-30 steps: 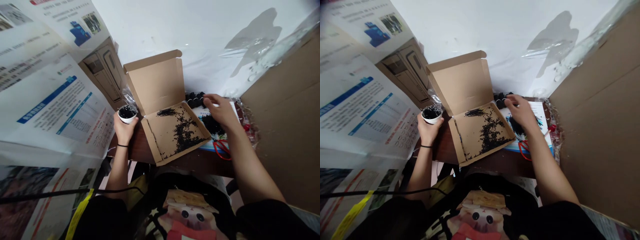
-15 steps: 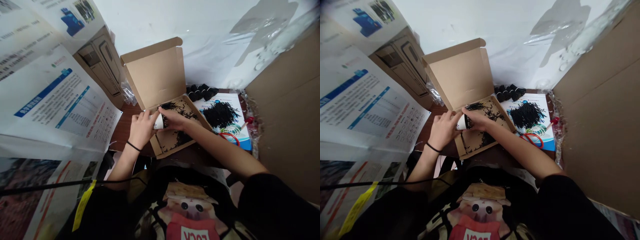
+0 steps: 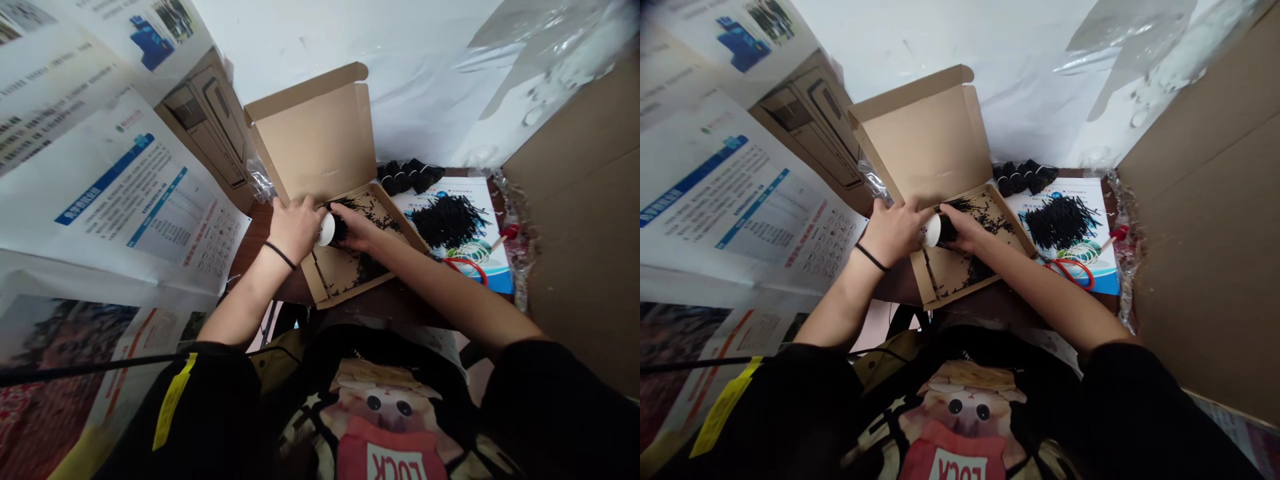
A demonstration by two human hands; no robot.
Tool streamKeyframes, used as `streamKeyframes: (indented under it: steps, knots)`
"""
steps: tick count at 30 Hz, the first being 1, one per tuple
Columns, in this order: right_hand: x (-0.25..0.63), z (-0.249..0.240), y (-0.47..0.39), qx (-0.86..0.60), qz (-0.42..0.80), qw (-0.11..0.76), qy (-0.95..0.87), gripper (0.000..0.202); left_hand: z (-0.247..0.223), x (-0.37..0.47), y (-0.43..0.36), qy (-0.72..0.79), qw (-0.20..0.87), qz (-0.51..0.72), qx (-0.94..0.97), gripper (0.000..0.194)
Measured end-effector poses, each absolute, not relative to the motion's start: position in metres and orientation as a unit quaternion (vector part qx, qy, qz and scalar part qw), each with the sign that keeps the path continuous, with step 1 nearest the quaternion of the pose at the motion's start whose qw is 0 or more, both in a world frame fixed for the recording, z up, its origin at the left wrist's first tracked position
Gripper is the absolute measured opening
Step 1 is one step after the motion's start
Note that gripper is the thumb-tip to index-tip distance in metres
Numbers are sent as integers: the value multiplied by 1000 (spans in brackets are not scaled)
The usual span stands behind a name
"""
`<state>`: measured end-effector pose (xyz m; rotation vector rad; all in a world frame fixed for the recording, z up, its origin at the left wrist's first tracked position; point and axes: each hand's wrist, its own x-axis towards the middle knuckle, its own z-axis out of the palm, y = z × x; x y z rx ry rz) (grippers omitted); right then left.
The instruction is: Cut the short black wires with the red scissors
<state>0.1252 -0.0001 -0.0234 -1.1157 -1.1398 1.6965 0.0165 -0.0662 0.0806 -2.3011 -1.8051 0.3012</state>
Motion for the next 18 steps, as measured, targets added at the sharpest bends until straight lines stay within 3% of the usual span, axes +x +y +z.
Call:
streamKeyframes:
  steps: [3, 5, 11, 18]
  knots:
    - [125, -17, -4, -463, 708, 333, -416, 20, 69, 10, -73, -613, 84, 105, -778, 56]
    - [126, -16, -6, -463, 647, 324, -512, 21, 62, 4, -78, -622, 66, 105, -773, 63]
    - [123, -26, -6, -443, 377, 319, -748, 35, 60, -14, -89, -646, 27, 102, -756, 58]
    - [133, -31, -8, -474, 292, 305, -772, 35, 65, -21, -91, -658, 61, 45, -749, 52]
